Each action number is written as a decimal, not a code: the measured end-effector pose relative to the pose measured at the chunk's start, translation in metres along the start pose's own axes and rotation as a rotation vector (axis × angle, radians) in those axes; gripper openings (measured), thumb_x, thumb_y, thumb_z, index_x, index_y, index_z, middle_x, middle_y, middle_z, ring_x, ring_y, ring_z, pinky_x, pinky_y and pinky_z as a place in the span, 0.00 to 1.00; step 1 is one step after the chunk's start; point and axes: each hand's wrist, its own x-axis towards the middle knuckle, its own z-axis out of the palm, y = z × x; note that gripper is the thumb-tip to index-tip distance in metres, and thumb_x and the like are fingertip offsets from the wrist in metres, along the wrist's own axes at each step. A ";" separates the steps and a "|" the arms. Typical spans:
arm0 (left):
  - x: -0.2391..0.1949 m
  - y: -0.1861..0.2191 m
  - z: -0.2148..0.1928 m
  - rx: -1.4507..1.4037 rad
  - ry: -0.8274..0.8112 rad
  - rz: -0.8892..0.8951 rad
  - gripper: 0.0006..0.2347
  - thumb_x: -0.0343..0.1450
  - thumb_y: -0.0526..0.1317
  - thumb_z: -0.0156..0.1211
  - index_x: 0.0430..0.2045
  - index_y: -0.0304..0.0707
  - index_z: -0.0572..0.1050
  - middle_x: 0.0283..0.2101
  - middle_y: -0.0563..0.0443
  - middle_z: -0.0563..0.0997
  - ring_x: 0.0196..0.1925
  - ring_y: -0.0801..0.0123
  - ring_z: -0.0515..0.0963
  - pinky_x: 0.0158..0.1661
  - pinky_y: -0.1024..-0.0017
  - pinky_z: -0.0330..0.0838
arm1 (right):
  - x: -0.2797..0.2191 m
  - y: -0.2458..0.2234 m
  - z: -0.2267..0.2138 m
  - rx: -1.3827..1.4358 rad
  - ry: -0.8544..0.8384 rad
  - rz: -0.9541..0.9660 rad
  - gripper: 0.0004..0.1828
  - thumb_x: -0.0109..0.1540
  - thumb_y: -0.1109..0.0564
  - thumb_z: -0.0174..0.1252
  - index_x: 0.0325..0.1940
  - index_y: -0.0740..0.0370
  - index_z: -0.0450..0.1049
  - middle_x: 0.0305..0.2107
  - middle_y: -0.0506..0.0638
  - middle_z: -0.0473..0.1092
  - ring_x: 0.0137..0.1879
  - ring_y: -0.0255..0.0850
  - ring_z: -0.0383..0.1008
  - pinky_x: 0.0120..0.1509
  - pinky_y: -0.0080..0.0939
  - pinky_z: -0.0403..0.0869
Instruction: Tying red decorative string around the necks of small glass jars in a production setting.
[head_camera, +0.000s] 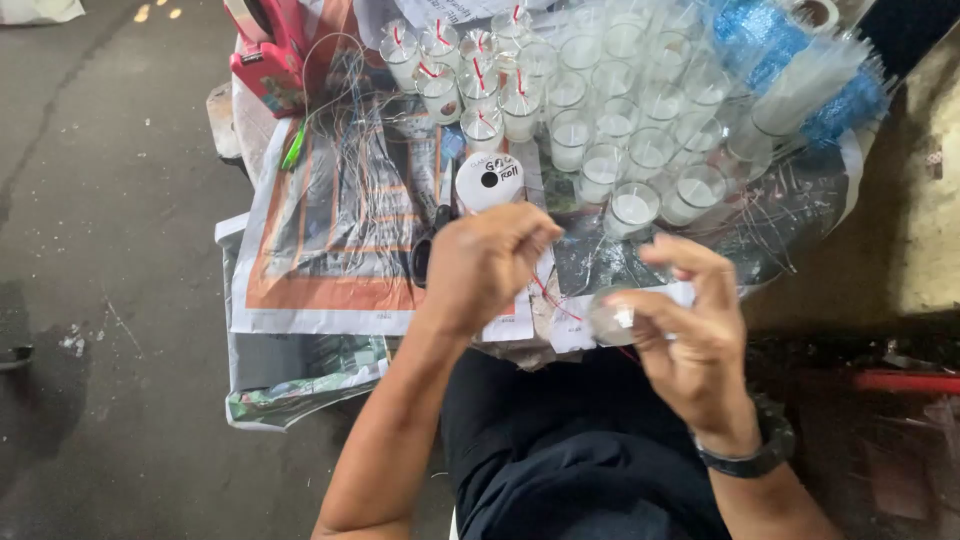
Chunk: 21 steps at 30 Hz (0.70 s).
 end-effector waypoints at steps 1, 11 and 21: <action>0.000 0.007 0.003 -0.003 -0.003 0.005 0.06 0.66 0.40 0.49 0.17 0.48 0.71 0.16 0.55 0.72 0.20 0.64 0.75 0.24 0.73 0.68 | 0.005 -0.005 0.002 -0.005 0.004 0.002 0.06 0.57 0.60 0.49 0.28 0.57 0.72 0.42 0.56 0.63 0.53 0.54 0.61 0.51 0.43 0.62; -0.003 0.016 0.008 0.090 -0.159 0.145 0.07 0.66 0.43 0.46 0.19 0.44 0.66 0.18 0.50 0.67 0.23 0.54 0.73 0.23 0.65 0.66 | -0.011 0.018 0.027 0.173 -0.191 0.175 0.06 0.55 0.60 0.48 0.31 0.55 0.71 0.24 0.48 0.56 0.26 0.43 0.60 0.31 0.40 0.64; -0.044 0.031 0.021 -0.306 -0.214 -0.263 0.05 0.67 0.41 0.45 0.21 0.47 0.68 0.17 0.49 0.70 0.25 0.54 0.74 0.27 0.70 0.67 | -0.011 0.039 0.036 0.371 0.114 0.362 0.12 0.62 0.60 0.37 0.28 0.64 0.64 0.25 0.51 0.65 0.16 0.32 0.57 0.23 0.31 0.60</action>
